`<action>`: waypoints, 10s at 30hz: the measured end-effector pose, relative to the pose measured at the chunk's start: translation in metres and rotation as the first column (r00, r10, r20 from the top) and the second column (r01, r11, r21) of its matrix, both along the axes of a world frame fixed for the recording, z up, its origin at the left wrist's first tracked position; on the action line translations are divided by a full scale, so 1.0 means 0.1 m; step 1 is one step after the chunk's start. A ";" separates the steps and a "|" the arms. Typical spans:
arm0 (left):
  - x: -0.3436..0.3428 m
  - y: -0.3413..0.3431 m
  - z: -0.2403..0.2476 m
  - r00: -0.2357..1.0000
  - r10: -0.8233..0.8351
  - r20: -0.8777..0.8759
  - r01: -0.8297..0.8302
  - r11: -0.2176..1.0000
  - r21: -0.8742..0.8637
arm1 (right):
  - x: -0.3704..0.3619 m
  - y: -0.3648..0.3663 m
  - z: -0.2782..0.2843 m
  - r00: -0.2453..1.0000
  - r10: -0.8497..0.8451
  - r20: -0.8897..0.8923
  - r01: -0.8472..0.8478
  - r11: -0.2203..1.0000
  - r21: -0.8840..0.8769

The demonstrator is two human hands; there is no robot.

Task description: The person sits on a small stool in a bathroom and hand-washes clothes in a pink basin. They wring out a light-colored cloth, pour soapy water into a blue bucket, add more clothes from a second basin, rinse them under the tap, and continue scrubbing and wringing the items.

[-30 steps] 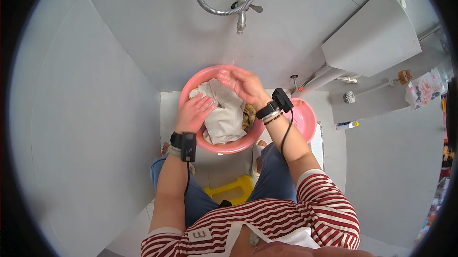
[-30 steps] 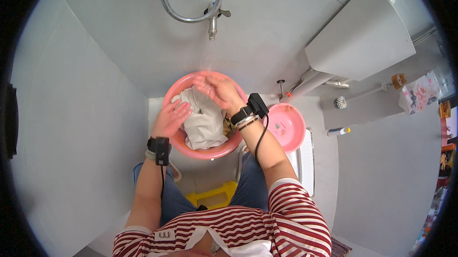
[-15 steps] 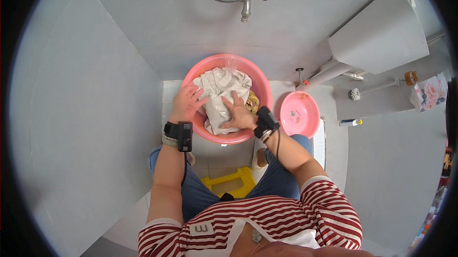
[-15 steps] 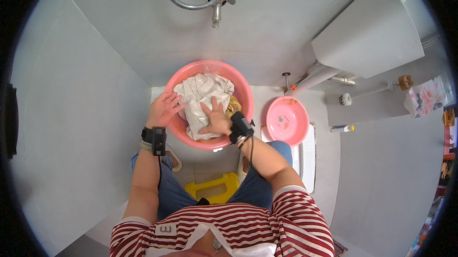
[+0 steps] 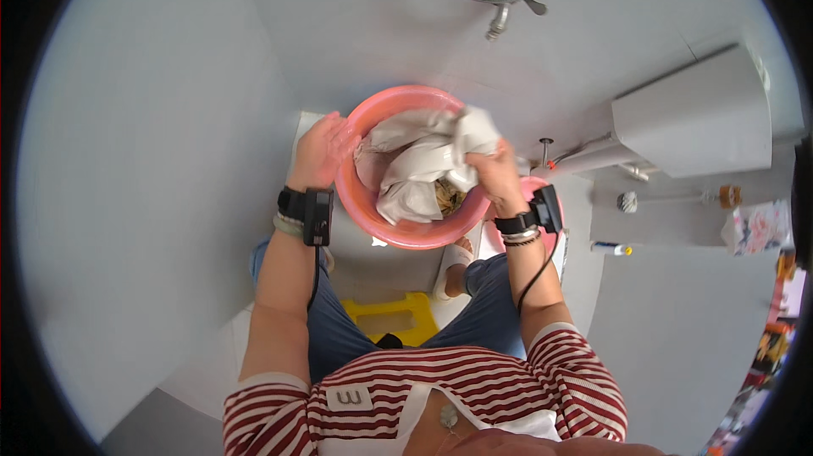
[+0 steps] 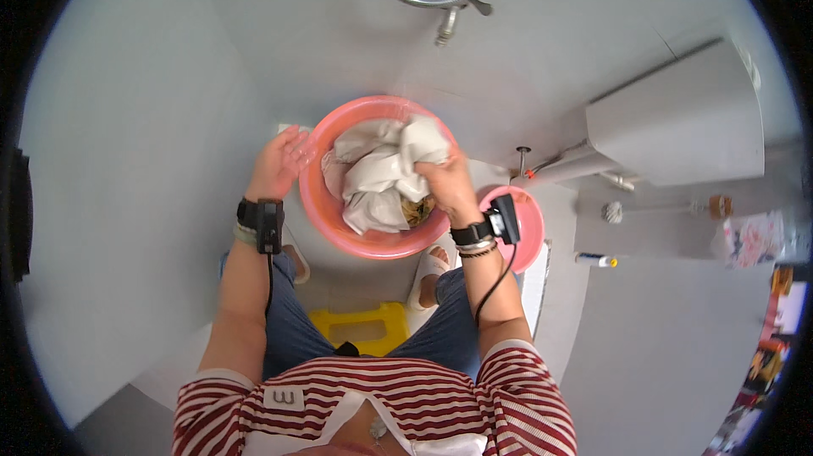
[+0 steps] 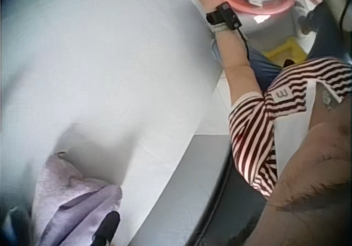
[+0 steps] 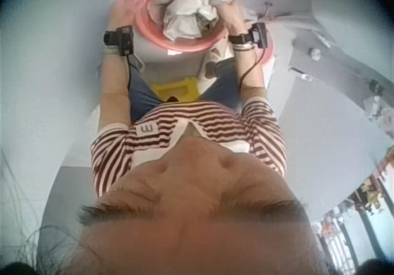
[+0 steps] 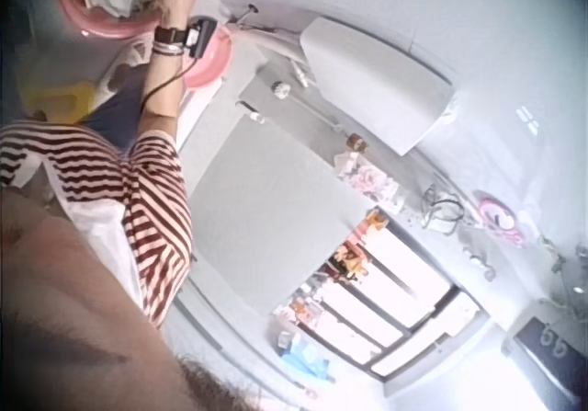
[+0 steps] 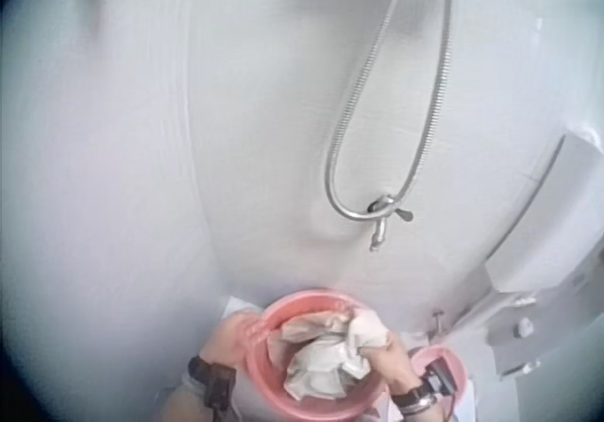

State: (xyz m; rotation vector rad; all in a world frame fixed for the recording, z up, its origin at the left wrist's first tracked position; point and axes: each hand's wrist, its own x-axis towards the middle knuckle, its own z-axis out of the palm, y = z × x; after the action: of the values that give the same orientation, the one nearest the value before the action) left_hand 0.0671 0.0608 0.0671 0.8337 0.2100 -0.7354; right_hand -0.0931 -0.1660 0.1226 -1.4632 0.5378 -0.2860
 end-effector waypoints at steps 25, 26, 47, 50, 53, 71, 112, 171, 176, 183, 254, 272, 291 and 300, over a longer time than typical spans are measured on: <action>0.04 0.05 0.07 0.999 0.047 -0.021 -0.048 0.999 -0.022 | 0.14 -0.19 -1.25 0.793 0.137 -0.593 -0.538 0.615 -0.577; 0.04 0.06 0.06 0.998 0.057 -0.040 -0.058 0.998 -0.030 | 0.17 -0.11 -1.31 0.722 0.184 -0.667 -0.631 0.571 -0.525; -0.04 -0.12 0.20 1.000 0.013 -0.005 -0.013 1.000 0.002 | -0.33 -0.12 -0.13 0.946 0.150 -0.288 -0.235 0.928 -0.289; -0.06 -0.12 0.20 0.999 0.023 -0.022 -0.023 1.000 0.005 | -0.31 -0.31 -0.28 0.922 0.173 -0.348 -0.268 0.931 -0.249; 0.00 -0.07 0.11 0.999 0.043 -0.027 -0.042 0.999 0.006 | -0.24 -0.40 -0.35 0.965 0.086 -0.247 -0.152 0.953 -0.264; 0.02 -0.09 0.13 0.999 0.052 0.002 -0.052 0.989 0.141 | -0.20 -0.63 -0.63 0.958 0.056 -0.283 -0.130 0.960 -0.248; 0.05 -0.03 0.10 0.997 0.071 -0.011 -0.069 0.991 0.118 | -0.15 -0.59 -0.65 0.931 0.033 -0.363 -0.165 0.926 -0.339; 0.02 -0.05 0.10 0.999 0.043 -0.028 -0.040 0.995 0.094 | -0.14 -0.58 -0.65 0.920 0.034 -0.390 -0.182 0.920 -0.348; 0.04 -0.03 0.05 0.998 0.047 -0.032 -0.044 0.996 0.076 | -0.13 -0.58 -0.67 0.919 0.035 -0.393 -0.187 0.916 -0.356; 0.04 -0.03 0.04 0.999 0.032 -0.038 -0.029 0.997 0.069 | -0.13 -0.57 -0.63 0.914 0.037 -0.405 -0.203 0.905 -0.375; 0.02 -0.03 0.04 0.998 0.042 -0.054 -0.039 0.997 0.067 | -0.11 -0.53 -0.67 0.933 0.047 -0.356 -0.172 0.928 -0.329; 0.01 -0.04 0.06 0.998 0.034 -0.049 -0.030 0.996 0.086 | -0.10 -0.52 -0.63 0.922 0.066 -0.382 -0.217 0.904 -0.367; 0.02 -0.04 0.05 0.998 0.033 -0.055 -0.029 0.996 0.083 | -0.11 -0.53 -0.69 0.943 0.031 -0.331 -0.174 0.895 -0.411; 0.01 -0.04 0.06 0.998 0.033 -0.059 -0.028 0.996 0.079 | -0.12 -0.55 -0.74 0.942 0.030 -0.335 -0.172 0.898 -0.404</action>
State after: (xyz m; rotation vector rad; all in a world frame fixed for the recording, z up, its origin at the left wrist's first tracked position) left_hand 0.0684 0.0564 0.0732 0.8815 0.3060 -0.7276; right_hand -0.1049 -0.2212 0.0485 -1.9823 0.6855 -0.0795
